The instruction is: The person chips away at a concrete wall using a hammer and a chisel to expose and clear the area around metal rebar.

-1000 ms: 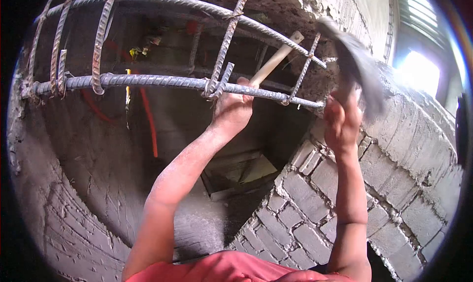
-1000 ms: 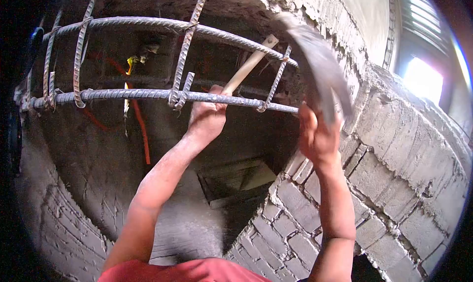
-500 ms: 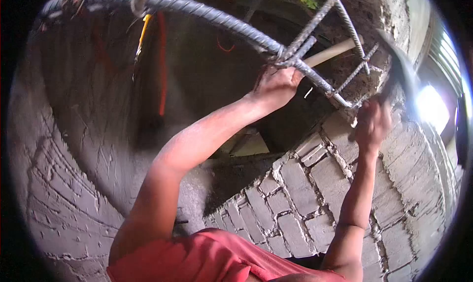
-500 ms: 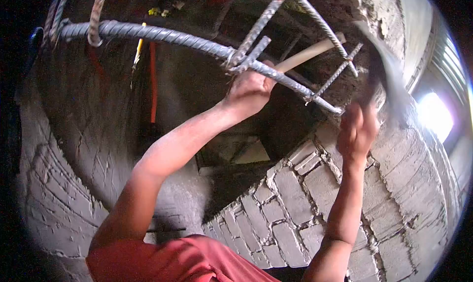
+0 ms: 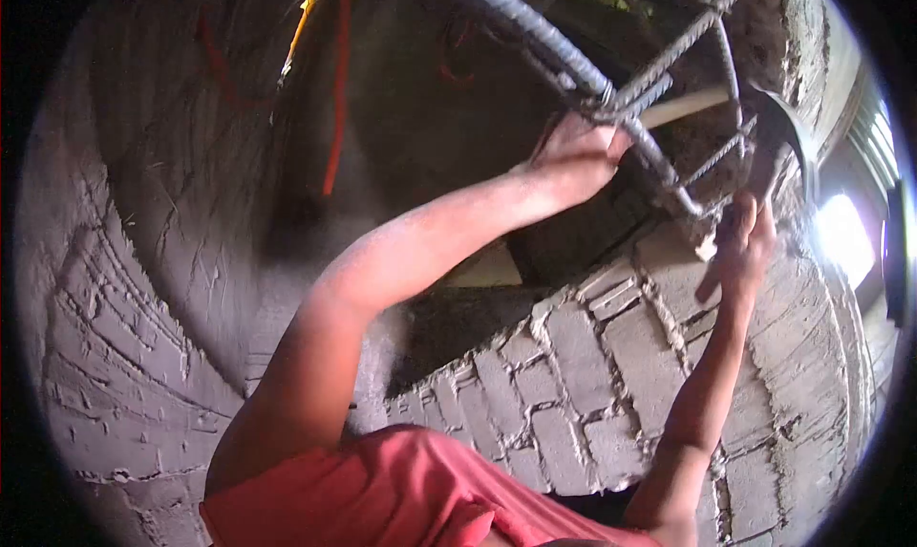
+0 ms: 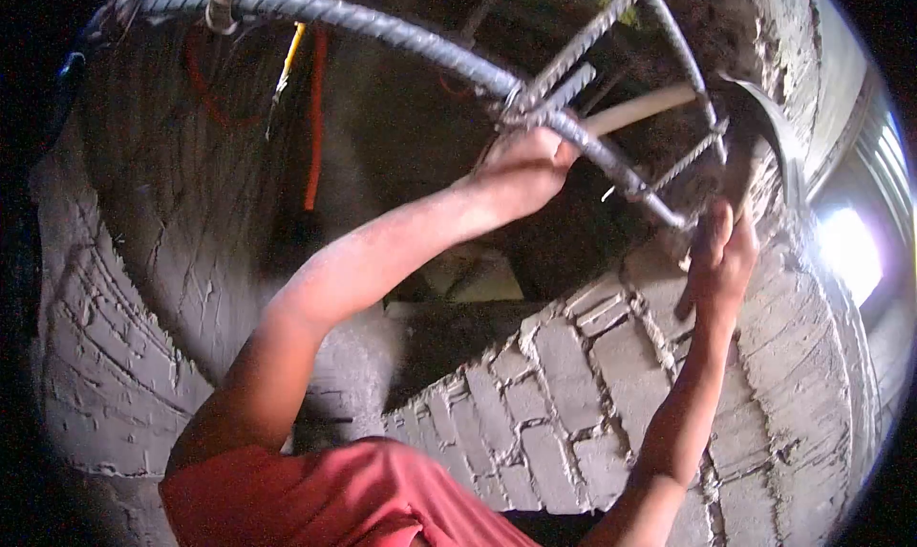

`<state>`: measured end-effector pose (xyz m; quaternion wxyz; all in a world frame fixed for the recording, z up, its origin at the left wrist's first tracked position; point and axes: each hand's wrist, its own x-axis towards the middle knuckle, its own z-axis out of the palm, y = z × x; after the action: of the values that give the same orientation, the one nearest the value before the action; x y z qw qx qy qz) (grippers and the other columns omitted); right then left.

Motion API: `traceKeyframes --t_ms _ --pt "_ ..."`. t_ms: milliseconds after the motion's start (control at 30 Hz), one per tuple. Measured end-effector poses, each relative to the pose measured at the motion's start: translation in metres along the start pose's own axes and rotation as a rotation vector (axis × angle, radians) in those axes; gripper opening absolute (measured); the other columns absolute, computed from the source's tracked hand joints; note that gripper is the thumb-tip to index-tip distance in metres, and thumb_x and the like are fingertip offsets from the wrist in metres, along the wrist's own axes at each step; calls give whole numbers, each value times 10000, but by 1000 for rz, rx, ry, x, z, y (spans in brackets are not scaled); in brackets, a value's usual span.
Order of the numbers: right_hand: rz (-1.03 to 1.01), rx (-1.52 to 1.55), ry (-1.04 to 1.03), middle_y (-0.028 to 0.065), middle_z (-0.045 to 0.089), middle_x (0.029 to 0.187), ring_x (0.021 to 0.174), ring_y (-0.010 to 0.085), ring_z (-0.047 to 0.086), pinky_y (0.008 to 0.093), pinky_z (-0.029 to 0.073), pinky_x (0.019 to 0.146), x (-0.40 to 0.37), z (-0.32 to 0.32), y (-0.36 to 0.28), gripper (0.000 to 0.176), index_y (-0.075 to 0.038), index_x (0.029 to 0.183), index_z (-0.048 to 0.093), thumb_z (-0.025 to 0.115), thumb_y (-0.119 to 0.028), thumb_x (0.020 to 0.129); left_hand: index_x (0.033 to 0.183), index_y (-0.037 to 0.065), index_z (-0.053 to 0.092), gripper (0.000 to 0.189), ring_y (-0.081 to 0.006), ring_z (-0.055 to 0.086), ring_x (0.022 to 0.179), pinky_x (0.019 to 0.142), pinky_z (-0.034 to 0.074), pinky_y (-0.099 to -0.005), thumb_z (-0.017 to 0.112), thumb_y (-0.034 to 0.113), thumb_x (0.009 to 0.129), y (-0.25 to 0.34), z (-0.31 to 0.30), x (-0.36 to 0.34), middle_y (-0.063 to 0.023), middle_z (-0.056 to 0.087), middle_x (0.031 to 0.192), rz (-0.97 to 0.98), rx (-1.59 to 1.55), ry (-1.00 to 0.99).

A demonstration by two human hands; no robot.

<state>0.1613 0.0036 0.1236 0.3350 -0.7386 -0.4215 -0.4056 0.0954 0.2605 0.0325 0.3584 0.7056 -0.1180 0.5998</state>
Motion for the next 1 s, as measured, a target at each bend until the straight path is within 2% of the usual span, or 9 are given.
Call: traceKeyframes --t_ms 100,300,467,600,667,767,833,867,1000 --pt "-104 205 160 19 577 724 591 82 524 239 442 534 -14 -7 -15 213 -26 1006 622 500 -201 1018 1023 16 622 339 -381 657 955 830 523 -457 439 301 1026 -1 -2 5 -238 657 949 18 19 -26" --pt "-784 886 133 -9 465 709 604 127 481 285 410 520 -20 -17 -81 337 -111 978 579 553 -447 991 1005 18 612 330 -389 663 896 761 529 -458 452 306 1026 -1 1 4 -216 662 899 1 -38 -9" --pt "-163 -216 52 -12 509 703 580 89 462 281 387 513 -1 -3 -22 339 -80 969 588 497 -402 1022 971 10 619 280 -379 672 868 725 525 -470 525 272 1001 7 -1 -2 -212 667 885 -11 -60 -3" --pt "-504 38 310 32 554 765 690 129 541 331 464 619 -19 -33 -27 479 -12 1028 603 480 -476 1012 972 9 617 271 -399 668 826 670 526 -459 542 268 1000 -2 5 2 -222 663 845 114 40 119" --pt "-253 727 590 30 539 745 709 144 543 336 461 675 -25 -52 -53 520 -44 958 610 529 -558 958 982 8 614 301 -406 667 833 667 526 -464 530 296 1007 -4 8 2 -228 661 856 86 7 91" --pt "-811 782 158 17 536 772 712 205 525 341 452 705 -10 -66 -38 496 -68 794 539 571 -549 916 998 13 606 338 -404 665 852 708 523 -479 516 339 1009 -4 6 4 -231 658 874 26 -17 47" --pt "-659 -12 345 -8 463 703 664 149 469 336 459 663 -9 -16 4 289 -71 874 545 525 -334 993 1001 16 604 344 -401 664 863 720 521 -482 512 347 1009 -3 2 6 -230 657 882 -25 1 0" --pt "5 7 13 0 525 688 660 133 523 311 467 601 -7 -10 22 290 -44 940 602 491 -304 1007 1006 21 604 332 -398 663 876 734 523 -478 509 339 1010 -4 2 9 -229 655 890 -7 27 3" --pt "-93 41 177 141 584 800 658 208 569 390 480 596 -18 -25 -37 379 13 957 604 469 -335 1019 1020 39 613 302 -392 660 902 782 524 -462 502 321 1010 -9 4 7 -212 663 910 90 69 57"
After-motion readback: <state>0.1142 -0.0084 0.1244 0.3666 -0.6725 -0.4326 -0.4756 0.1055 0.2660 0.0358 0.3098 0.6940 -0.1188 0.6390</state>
